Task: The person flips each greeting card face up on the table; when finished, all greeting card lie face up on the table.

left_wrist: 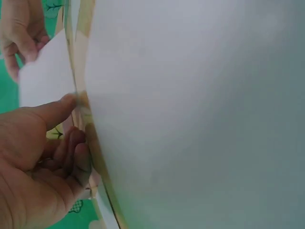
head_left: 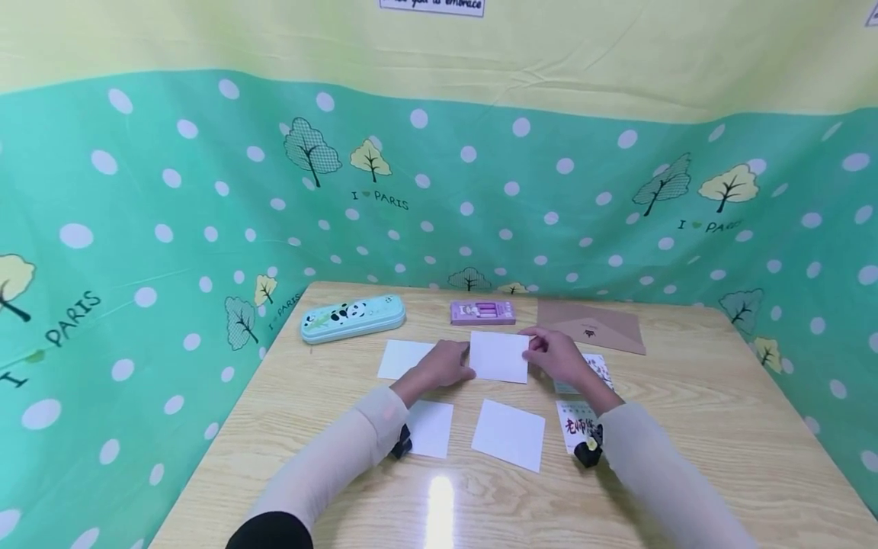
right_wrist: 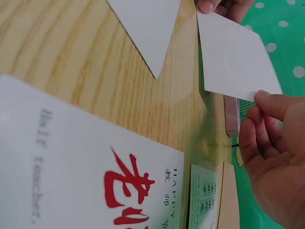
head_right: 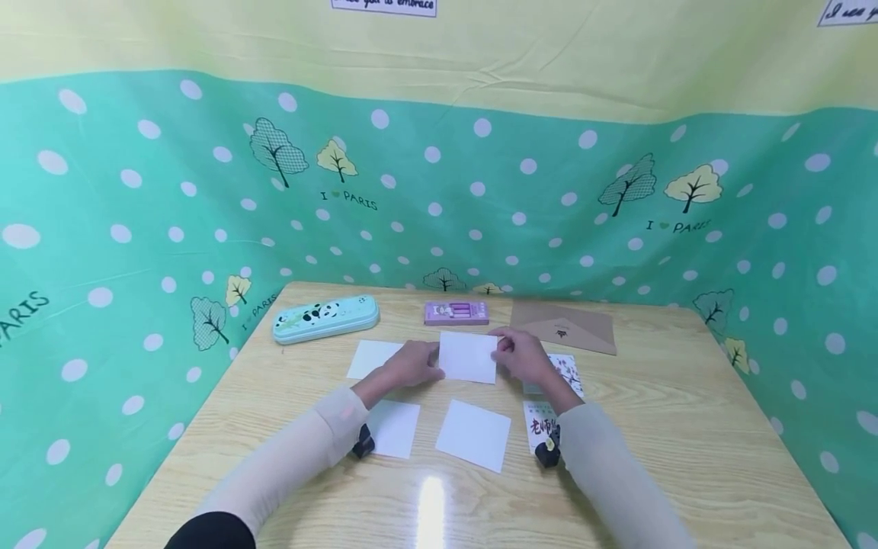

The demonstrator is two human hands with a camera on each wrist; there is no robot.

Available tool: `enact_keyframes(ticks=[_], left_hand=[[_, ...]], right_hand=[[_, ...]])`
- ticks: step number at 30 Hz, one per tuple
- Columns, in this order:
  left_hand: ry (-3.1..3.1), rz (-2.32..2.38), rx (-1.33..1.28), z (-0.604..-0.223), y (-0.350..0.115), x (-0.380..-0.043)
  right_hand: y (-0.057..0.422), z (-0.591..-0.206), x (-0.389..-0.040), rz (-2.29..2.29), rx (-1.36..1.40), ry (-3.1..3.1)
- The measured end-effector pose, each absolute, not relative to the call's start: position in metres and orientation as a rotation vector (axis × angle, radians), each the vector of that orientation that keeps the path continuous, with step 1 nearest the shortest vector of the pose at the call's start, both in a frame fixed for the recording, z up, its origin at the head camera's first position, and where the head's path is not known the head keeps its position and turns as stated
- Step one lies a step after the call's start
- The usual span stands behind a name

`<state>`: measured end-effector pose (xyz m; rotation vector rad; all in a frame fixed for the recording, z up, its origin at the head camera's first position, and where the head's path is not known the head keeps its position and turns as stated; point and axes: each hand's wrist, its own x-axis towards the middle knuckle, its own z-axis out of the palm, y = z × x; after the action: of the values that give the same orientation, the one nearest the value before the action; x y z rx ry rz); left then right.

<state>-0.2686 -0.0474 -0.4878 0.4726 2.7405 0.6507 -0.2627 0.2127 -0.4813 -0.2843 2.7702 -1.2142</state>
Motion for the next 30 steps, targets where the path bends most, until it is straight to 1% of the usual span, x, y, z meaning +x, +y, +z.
enact_keyframes(ticks=[8,16,24,30], left_hand=[[2.868,0.751,0.66,-0.488,-0.052,-0.273],[2.806,0.886,0.722,-0.483,-0.058,-0.275],[2.696,0.864,0.692,-0.487,-0.058,-0.272],[2.64,0.764,0.752,-0.485,-0.055,-0.268]], right_hand=[[0.218,-0.473,-0.253,-1.262,-0.33,2.761],[0.226,-0.477,-0.248,-1.374,-0.335,2.686],[0.229,-0.486,-0.24,-1.185,-0.425,2.637],[0.228,-0.487,-0.238,-1.047,-0.468,2.613]])
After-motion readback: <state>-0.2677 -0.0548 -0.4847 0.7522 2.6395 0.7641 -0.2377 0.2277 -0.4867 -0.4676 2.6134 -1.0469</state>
